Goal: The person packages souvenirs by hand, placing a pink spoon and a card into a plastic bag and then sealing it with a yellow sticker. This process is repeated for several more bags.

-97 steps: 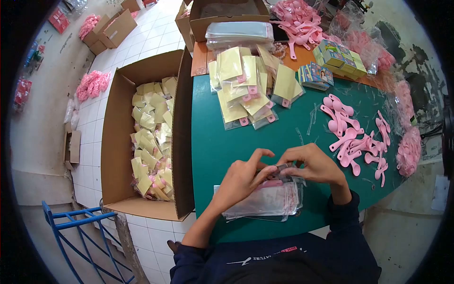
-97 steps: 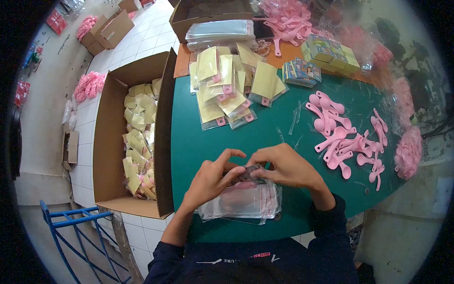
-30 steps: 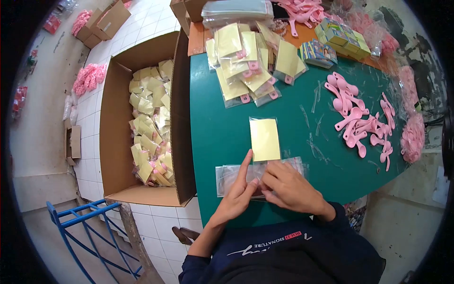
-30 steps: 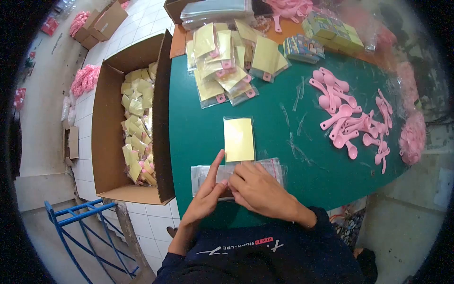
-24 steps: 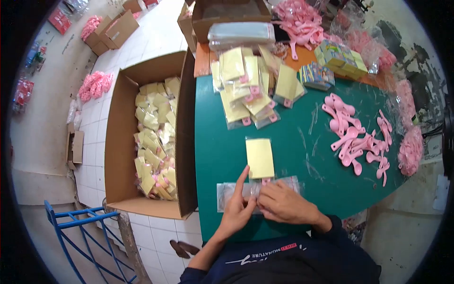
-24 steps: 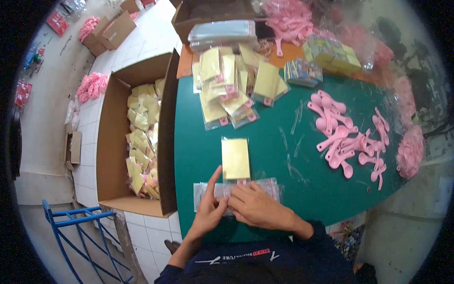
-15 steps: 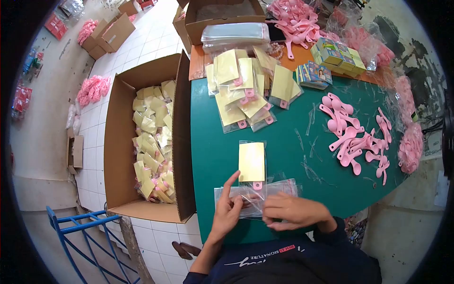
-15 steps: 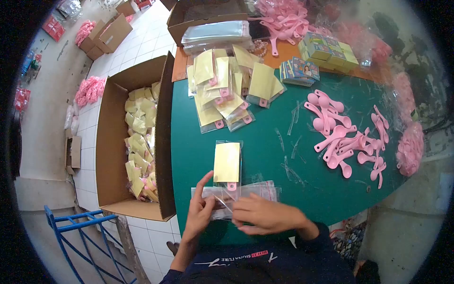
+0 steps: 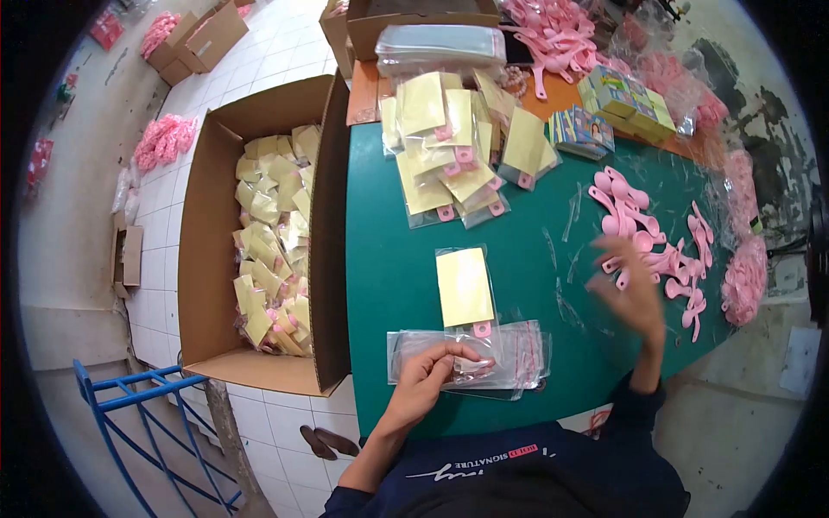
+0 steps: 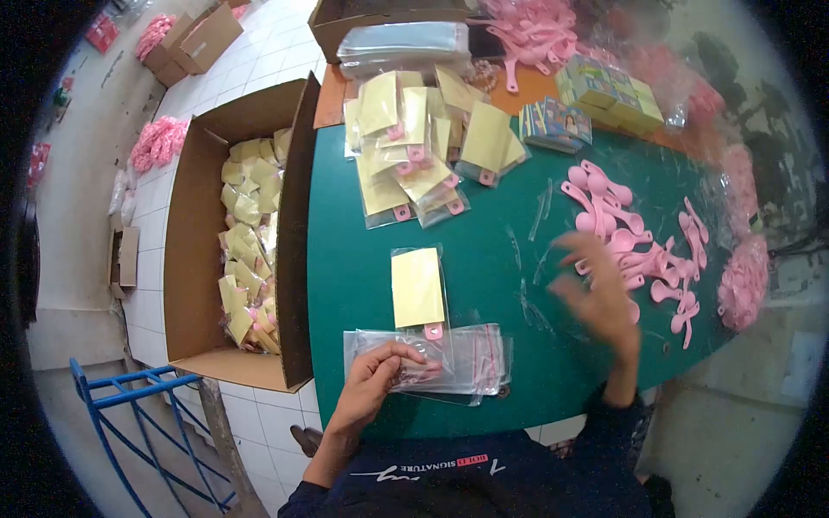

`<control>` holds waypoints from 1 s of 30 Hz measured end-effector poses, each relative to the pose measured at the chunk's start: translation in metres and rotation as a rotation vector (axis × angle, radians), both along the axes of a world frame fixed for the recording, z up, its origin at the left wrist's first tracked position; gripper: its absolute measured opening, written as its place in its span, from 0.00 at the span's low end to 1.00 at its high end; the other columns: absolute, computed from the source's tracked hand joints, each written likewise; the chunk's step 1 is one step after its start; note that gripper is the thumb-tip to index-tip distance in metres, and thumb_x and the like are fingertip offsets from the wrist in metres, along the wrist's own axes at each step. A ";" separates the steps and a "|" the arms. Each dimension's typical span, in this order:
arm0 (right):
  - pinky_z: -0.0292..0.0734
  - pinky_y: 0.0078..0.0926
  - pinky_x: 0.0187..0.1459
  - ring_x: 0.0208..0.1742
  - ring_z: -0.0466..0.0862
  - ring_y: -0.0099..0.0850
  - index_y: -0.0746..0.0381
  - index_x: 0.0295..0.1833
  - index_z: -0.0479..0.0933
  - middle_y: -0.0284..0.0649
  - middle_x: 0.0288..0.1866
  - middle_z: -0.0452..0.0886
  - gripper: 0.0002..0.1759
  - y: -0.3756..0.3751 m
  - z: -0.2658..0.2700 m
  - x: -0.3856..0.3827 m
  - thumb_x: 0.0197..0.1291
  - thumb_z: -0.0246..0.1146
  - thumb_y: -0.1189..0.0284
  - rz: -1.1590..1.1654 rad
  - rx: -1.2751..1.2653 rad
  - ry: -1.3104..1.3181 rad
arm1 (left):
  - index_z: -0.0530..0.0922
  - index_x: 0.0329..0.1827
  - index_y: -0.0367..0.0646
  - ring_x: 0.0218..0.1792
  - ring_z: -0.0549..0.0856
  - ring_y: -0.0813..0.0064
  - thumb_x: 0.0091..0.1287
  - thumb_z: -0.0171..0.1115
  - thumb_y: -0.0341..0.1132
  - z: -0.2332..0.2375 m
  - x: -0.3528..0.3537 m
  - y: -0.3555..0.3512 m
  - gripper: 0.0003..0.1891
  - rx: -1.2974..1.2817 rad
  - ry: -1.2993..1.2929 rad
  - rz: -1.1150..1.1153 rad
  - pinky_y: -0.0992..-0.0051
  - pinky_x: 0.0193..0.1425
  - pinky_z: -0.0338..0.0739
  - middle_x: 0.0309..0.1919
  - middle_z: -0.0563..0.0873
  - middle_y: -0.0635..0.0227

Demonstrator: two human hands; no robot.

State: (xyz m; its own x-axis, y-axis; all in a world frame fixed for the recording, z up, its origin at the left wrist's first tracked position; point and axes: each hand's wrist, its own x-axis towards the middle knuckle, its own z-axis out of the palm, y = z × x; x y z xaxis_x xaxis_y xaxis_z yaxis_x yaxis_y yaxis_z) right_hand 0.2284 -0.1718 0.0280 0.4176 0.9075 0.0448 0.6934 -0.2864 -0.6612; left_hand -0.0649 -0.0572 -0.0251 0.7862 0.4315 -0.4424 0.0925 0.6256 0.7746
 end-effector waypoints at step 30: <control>0.80 0.21 0.39 0.35 0.83 0.24 0.71 0.39 0.71 0.40 0.34 0.80 0.06 0.018 -0.052 -0.114 0.62 0.60 0.78 -0.150 0.089 1.125 | 0.77 0.39 0.34 0.40 0.82 0.78 0.61 0.64 0.26 0.009 0.011 0.012 0.07 0.668 0.206 -0.009 0.78 0.45 0.81 0.38 0.79 0.65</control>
State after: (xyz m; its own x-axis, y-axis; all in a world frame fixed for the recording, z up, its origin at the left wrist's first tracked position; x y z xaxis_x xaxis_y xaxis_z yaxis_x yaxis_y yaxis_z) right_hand 0.1147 -0.1537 -0.0237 0.3658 0.8574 -0.3620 -0.3435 -0.2371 -0.9087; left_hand -0.0539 -0.0452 -0.0161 0.7198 0.6568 -0.2249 0.2816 0.0199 0.9593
